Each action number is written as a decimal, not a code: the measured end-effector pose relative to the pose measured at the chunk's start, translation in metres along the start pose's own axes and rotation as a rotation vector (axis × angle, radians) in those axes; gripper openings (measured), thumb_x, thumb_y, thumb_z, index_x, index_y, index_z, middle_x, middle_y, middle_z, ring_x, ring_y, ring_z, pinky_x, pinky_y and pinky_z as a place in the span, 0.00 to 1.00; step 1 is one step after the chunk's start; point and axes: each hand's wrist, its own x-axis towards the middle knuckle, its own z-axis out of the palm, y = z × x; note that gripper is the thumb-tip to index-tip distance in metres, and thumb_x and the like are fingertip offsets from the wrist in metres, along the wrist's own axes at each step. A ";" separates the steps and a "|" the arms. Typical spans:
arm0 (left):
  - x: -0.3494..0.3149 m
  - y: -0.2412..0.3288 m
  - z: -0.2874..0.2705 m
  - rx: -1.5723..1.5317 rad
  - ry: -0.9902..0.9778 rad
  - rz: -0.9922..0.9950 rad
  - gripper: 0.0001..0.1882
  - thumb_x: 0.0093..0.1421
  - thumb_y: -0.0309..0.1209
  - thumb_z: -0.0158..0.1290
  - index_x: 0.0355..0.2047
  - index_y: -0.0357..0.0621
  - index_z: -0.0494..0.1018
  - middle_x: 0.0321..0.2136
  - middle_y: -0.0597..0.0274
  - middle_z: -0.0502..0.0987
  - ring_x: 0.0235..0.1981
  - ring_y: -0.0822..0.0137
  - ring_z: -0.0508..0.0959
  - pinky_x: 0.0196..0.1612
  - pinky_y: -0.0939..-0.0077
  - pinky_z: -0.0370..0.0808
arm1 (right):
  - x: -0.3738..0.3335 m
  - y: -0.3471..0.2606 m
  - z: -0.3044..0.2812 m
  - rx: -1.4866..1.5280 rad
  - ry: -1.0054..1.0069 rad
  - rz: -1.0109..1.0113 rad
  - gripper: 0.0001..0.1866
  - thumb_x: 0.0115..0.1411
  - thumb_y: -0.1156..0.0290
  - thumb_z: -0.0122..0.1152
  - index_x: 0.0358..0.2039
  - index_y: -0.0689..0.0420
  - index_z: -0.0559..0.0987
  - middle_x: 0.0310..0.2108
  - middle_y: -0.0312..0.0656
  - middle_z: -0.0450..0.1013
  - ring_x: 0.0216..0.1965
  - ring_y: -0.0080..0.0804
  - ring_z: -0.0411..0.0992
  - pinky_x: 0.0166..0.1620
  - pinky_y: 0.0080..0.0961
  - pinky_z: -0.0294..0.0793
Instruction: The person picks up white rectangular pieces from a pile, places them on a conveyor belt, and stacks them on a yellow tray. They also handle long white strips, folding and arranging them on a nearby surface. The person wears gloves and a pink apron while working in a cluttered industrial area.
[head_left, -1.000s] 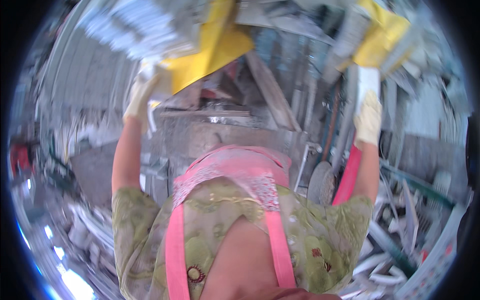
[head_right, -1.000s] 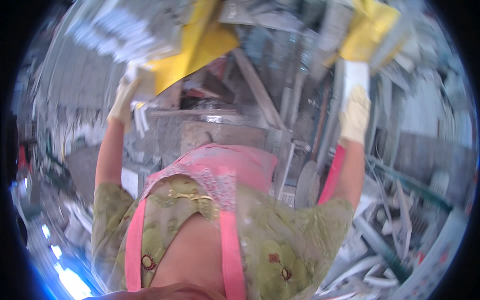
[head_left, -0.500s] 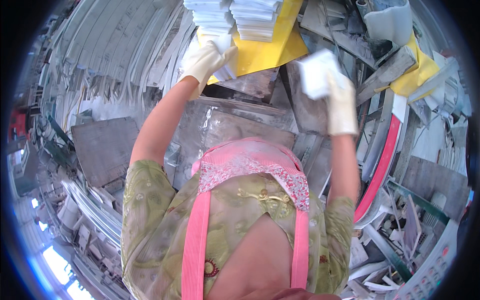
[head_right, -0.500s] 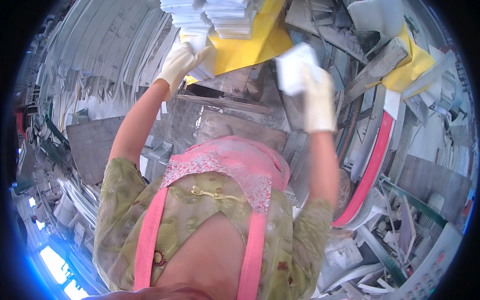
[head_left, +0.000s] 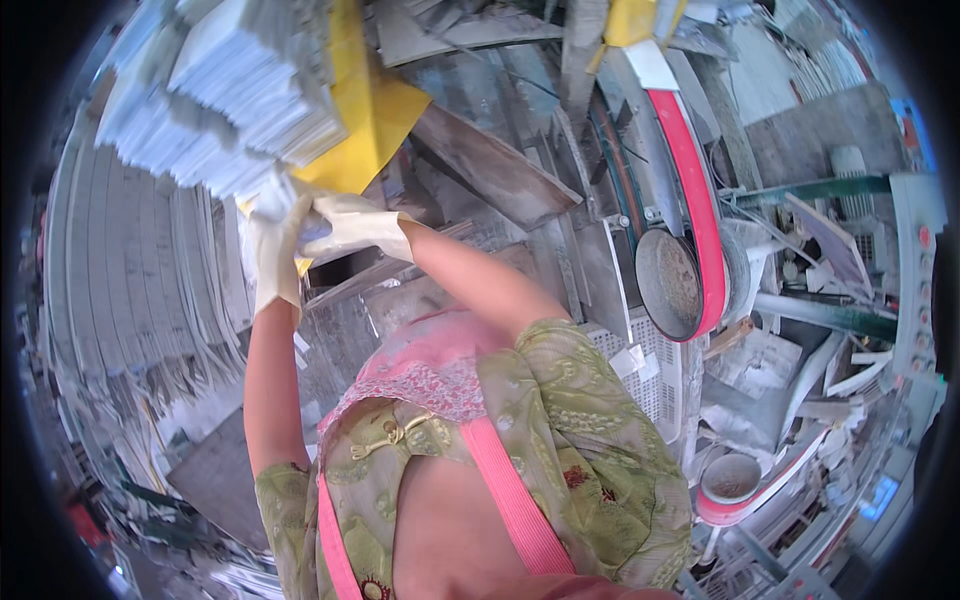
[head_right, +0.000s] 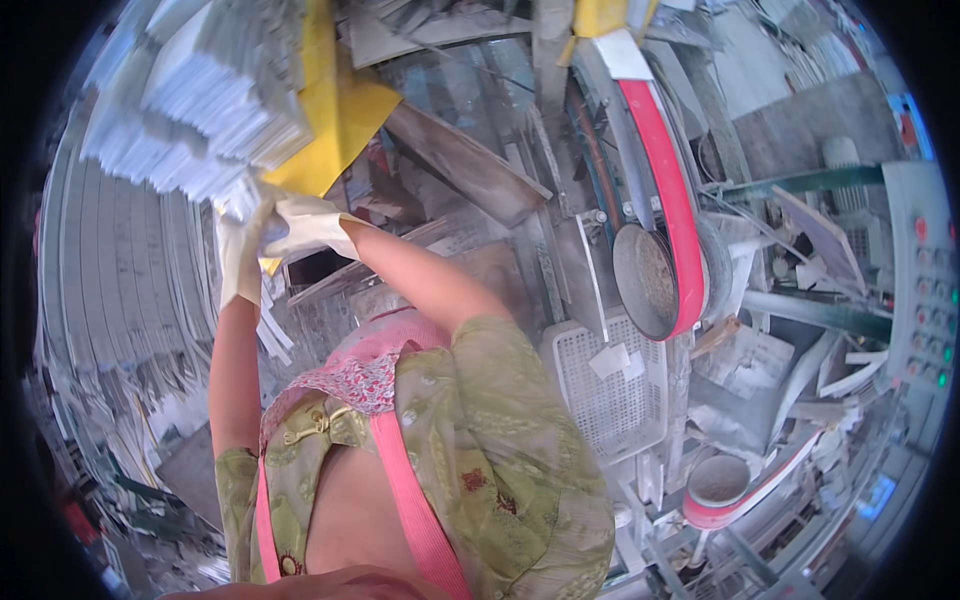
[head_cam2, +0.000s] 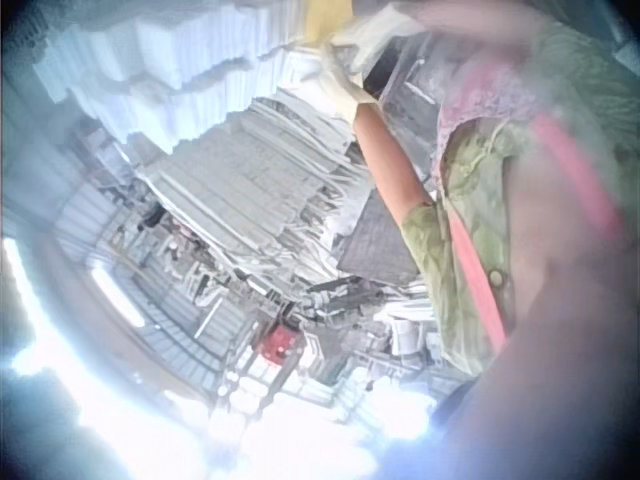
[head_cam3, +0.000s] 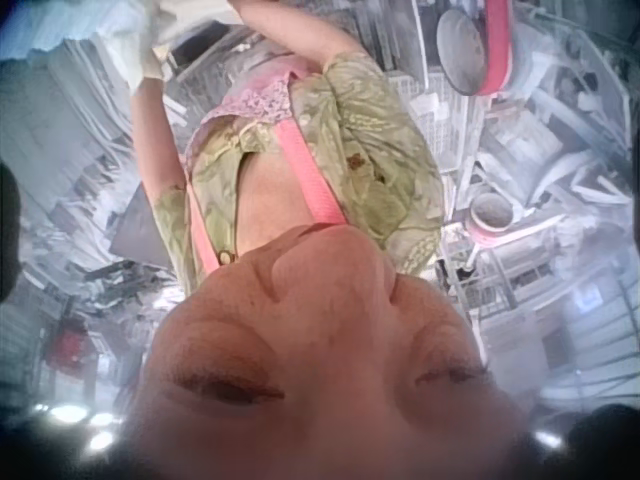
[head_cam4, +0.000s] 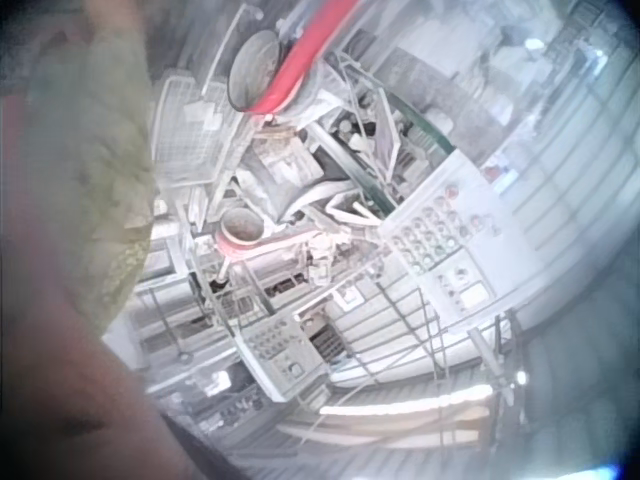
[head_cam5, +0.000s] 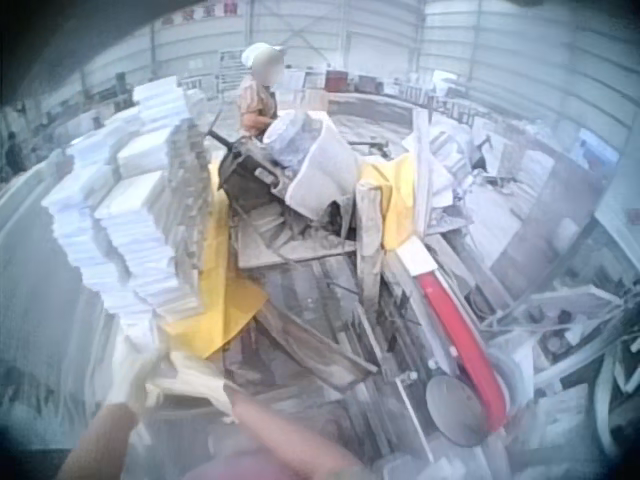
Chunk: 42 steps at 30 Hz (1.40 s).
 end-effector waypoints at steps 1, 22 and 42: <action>-0.004 0.006 0.005 0.017 -0.002 -0.009 0.38 0.57 0.44 0.65 0.60 0.31 0.67 0.52 0.49 0.77 0.53 0.59 0.77 0.57 0.67 0.72 | -0.006 0.005 -0.017 -0.091 0.013 0.004 0.43 0.53 0.42 0.70 0.62 0.57 0.73 0.59 0.54 0.73 0.64 0.47 0.67 0.61 0.39 0.70; 0.026 -0.053 -0.002 0.083 0.179 -0.120 0.59 0.52 0.52 0.69 0.72 0.31 0.50 0.64 0.42 0.64 0.63 0.54 0.67 0.64 0.62 0.65 | -0.137 0.208 -0.484 -0.959 0.947 0.858 0.61 0.41 0.28 0.72 0.65 0.60 0.66 0.61 0.43 0.71 0.64 0.39 0.64 0.66 0.34 0.61; 0.036 -0.076 -0.009 0.050 0.225 -0.106 0.60 0.53 0.52 0.69 0.71 0.25 0.49 0.65 0.42 0.62 0.64 0.55 0.66 0.65 0.62 0.65 | -0.176 0.166 -0.450 -0.779 1.029 0.885 0.49 0.44 0.44 0.81 0.57 0.62 0.68 0.54 0.53 0.75 0.58 0.50 0.70 0.61 0.37 0.73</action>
